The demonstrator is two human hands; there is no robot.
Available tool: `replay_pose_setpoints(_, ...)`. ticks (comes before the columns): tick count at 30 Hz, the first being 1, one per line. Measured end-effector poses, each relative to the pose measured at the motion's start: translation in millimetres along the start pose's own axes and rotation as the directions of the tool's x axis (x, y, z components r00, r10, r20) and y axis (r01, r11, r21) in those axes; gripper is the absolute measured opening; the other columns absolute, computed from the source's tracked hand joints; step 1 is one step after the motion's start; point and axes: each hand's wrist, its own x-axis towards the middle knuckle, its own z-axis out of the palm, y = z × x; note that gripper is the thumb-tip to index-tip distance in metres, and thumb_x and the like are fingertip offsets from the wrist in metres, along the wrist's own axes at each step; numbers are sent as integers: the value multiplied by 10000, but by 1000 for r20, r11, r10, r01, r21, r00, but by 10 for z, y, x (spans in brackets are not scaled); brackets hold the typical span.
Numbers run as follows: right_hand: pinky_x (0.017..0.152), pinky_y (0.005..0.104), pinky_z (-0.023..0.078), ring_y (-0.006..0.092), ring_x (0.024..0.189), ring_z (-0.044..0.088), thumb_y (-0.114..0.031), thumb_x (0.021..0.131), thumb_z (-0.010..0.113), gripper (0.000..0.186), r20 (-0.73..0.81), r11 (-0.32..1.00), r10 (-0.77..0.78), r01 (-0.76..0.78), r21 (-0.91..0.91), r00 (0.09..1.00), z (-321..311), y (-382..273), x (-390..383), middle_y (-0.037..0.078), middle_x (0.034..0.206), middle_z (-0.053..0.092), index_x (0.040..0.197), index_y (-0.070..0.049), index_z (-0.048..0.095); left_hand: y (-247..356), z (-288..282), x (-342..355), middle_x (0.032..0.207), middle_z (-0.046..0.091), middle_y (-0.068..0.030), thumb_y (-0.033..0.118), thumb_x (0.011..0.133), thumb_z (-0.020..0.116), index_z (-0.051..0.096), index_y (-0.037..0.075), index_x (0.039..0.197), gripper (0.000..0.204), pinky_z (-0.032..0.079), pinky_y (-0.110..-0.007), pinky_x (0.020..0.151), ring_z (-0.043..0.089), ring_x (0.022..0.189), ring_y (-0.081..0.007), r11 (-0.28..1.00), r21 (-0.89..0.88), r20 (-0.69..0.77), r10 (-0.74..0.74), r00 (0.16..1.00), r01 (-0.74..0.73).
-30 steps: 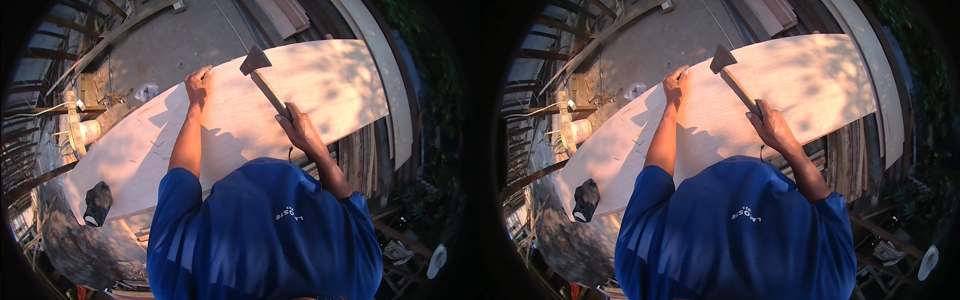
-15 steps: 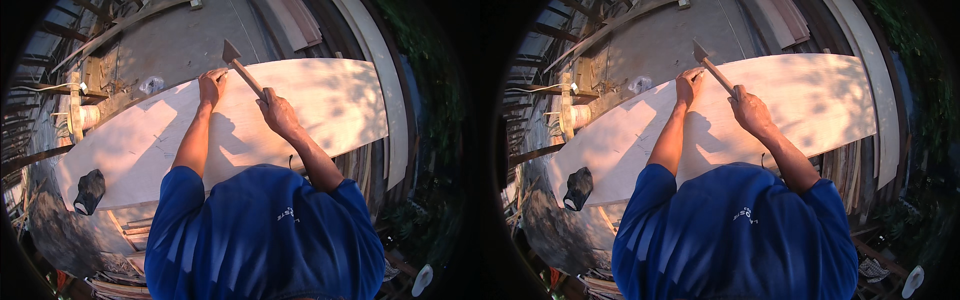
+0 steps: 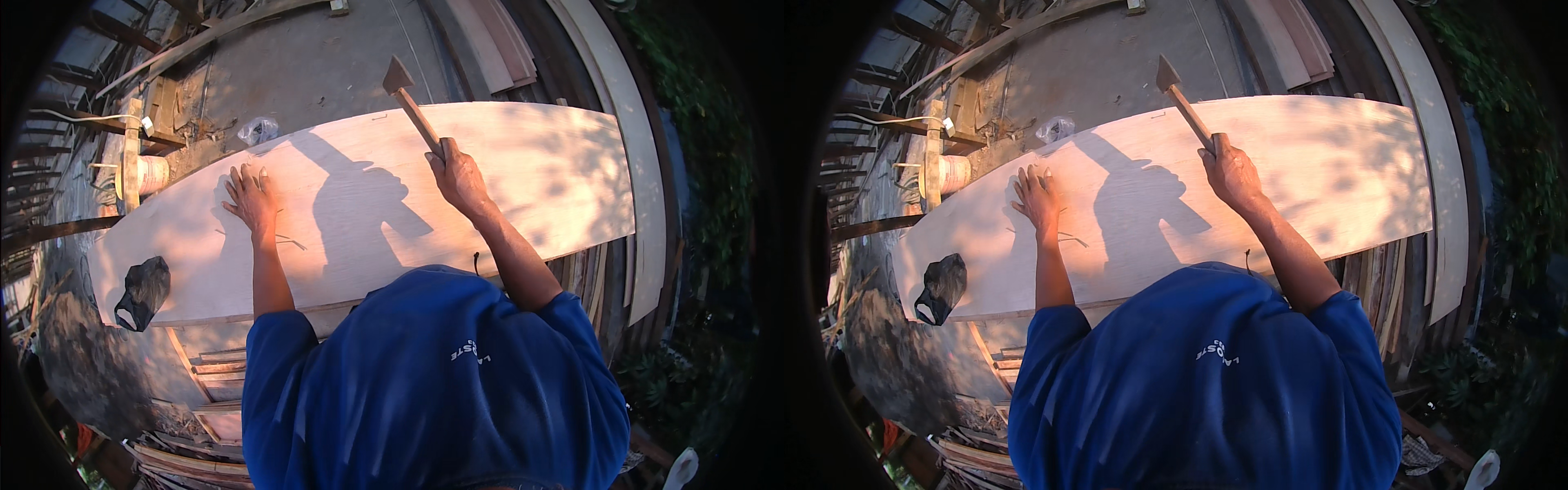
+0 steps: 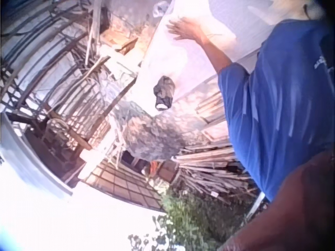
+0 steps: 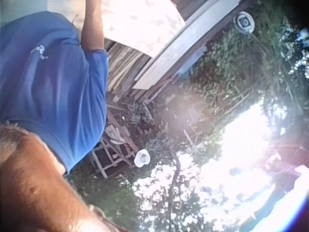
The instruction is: The person selects a curved wooden plank from a stack, places it on a workbench, and uses an axe to shave and shape the edge of the wood by striking it repeatedly along its length.
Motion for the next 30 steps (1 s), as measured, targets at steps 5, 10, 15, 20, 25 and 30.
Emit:
replay_pose_setpoints(5,589,455,494,310,629,668,-262,1052,603,317,-70,982,107,-94,164,992,-170,102,-429,192,724,657,1234,-7,555,-344,-263,-710,1597,450,-75,322,1055,529,577,111,1431,433,194,-696,1195,329,1517,-369,955,-267,-22,128,992,-129)
replay_pose_setpoints(10,614,376,465,183,659,562,-278,1036,598,378,52,942,226,-231,244,973,-10,781,-1075,122,731,604,1260,26,594,-412,-299,-1101,1523,535,-45,233,1010,584,646,95,1347,370,209,-644,1213,402,1479,-305,942,-223,-64,242,968,-250)
replay_pose_setpoints(15,585,375,456,188,628,568,-291,1026,582,379,161,873,337,-372,316,928,-94,810,-1517,125,718,603,1231,28,596,-248,-354,-891,1321,654,-29,174,929,641,725,80,1191,290,280,-562,1187,521,1354,-227,900,-28,-138,428,893,-435)
replay_pose_setpoints(20,625,415,476,236,638,585,-331,1029,571,399,223,909,294,-344,235,930,-183,1046,-1546,182,728,611,1216,22,583,-139,-475,-578,1067,683,-60,92,903,608,733,45,934,138,375,-510,1105,607,1181,-209,781,102,1,619,785,-616)
replay_pose_setpoints(25,628,436,480,263,660,613,-279,1036,568,341,184,975,109,-141,174,977,-306,1209,-1505,158,751,624,1198,22,572,0,-479,-661,991,696,-102,107,868,637,708,45,886,96,509,-417,937,690,1017,-250,853,176,54,490,870,-491)
replay_pose_setpoints(30,711,536,490,469,805,680,-246,1027,587,349,250,998,13,-27,52,968,-601,1280,-1702,302,836,669,1270,-1,541,328,-708,-1236,910,752,-180,92,872,623,691,-9,953,147,579,-446,772,733,846,-365,920,-380,-21,101,995,-101)
